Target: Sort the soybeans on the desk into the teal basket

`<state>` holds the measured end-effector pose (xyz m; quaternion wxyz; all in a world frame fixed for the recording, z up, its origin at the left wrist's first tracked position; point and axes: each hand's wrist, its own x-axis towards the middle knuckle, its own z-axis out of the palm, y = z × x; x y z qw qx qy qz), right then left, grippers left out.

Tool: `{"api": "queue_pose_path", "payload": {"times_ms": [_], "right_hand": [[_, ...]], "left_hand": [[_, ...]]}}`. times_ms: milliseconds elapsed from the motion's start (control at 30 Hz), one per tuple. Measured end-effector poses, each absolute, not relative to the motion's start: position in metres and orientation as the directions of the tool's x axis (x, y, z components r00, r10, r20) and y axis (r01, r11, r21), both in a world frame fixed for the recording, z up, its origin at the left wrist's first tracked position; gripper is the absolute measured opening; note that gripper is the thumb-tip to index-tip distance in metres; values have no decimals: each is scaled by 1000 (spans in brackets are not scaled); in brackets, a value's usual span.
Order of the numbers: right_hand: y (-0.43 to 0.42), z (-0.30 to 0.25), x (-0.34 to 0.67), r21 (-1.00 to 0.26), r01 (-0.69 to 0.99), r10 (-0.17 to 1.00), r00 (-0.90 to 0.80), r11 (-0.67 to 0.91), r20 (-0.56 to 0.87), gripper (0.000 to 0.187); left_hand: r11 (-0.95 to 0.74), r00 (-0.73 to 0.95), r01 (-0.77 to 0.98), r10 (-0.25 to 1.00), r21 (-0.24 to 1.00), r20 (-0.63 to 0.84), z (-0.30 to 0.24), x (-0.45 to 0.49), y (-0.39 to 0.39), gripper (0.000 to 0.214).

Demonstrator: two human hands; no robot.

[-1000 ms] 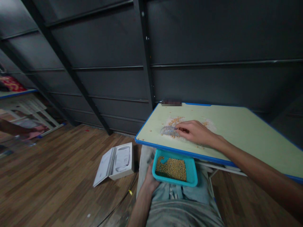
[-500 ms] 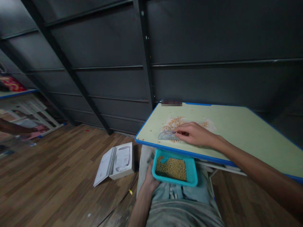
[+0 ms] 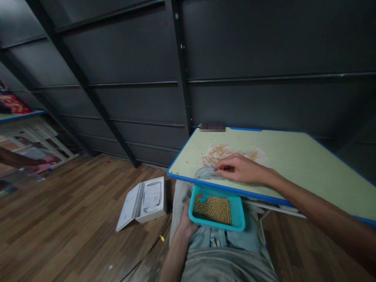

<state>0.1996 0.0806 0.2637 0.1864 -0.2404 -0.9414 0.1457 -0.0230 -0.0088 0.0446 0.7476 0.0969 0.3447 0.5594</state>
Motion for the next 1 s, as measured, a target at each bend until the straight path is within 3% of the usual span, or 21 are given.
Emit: {"api": "queue_pose_path", "payload": {"times_ms": [400, 600, 1000], "right_hand": [[89, 261, 203, -198, 573, 604, -717, 795, 348, 19], [89, 262, 202, -277, 587, 648, -671, 761, 360, 20], [89, 261, 203, -246, 599, 647, -679, 762, 347, 21]], "left_hand": [[358, 143, -770, 904, 529, -404, 45, -24, -9, 41], [344, 126, -758, 911, 554, -393, 50, -22, -11, 36], [353, 129, -765, 903, 539, -409, 55, -21, -12, 33]]}}
